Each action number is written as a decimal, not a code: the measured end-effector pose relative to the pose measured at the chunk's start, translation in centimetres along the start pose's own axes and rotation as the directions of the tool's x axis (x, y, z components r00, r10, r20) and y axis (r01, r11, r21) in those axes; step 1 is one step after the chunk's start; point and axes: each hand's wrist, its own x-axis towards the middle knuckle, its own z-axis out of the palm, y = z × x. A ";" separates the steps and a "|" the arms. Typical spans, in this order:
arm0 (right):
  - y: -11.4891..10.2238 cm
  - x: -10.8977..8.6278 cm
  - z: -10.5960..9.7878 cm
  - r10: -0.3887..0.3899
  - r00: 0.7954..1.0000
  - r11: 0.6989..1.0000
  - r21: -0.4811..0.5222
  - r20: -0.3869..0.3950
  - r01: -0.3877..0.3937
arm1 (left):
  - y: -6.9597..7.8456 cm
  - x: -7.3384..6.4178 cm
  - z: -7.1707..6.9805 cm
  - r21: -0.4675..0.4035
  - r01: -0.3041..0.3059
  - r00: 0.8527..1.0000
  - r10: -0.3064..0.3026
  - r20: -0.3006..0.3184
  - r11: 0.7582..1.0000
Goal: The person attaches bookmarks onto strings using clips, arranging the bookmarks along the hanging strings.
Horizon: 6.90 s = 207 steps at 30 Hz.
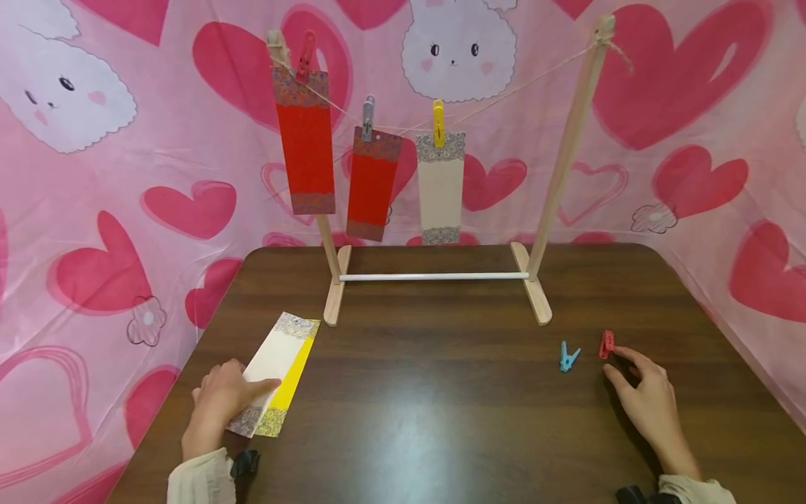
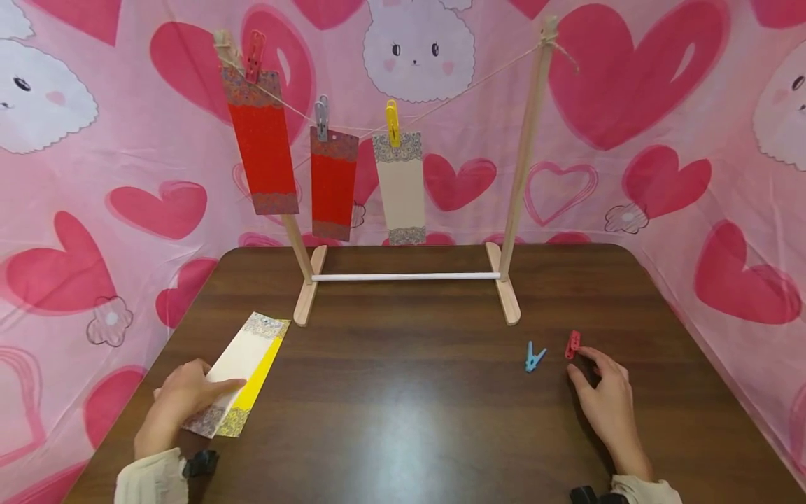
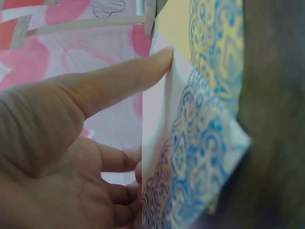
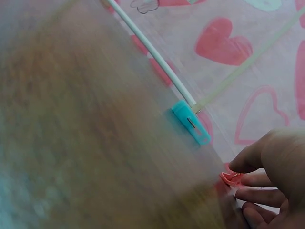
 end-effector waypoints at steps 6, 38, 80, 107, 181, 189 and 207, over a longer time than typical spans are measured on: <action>0.3 0.3 0.4 -0.167 0.984 0.983 0.067 -0.056 0.171 | -0.8 0.4 0.3 -0.166 -0.112 0.977 0.078 -0.198 0.980; 0.9 0.1 -0.2 0.019 0.989 1.000 0.017 -0.148 -0.017 | 2.2 0.0 1.5 -0.663 -0.316 0.923 0.058 -0.380 0.679; -1.2 0.5 -1.4 -0.002 0.989 0.983 0.183 -0.149 0.029 | 12.4 -1.1 0.7 -0.647 -0.533 0.837 0.448 -0.313 0.545; -8.5 3.9 -6.3 -0.166 0.937 0.937 0.247 -0.306 0.247 | 19.7 -0.2 -2.7 -0.675 -0.511 0.798 0.586 -0.142 0.532; -33.6 24.9 -9.3 -0.677 0.736 0.736 -0.041 -0.011 0.676 | 37.0 6.6 1.3 -0.773 -0.595 0.679 0.652 -0.337 0.220; -32.6 24.5 -8.7 -0.673 0.739 0.739 -0.002 0.009 0.673 | 36.0 6.8 2.0 -0.765 -0.602 0.664 0.677 -0.319 0.229; -32.1 22.3 -8.3 -0.650 0.760 0.758 0.047 -0.010 0.650 | 35.6 6.2 2.2 -0.731 -0.650 0.612 0.714 -0.341 0.208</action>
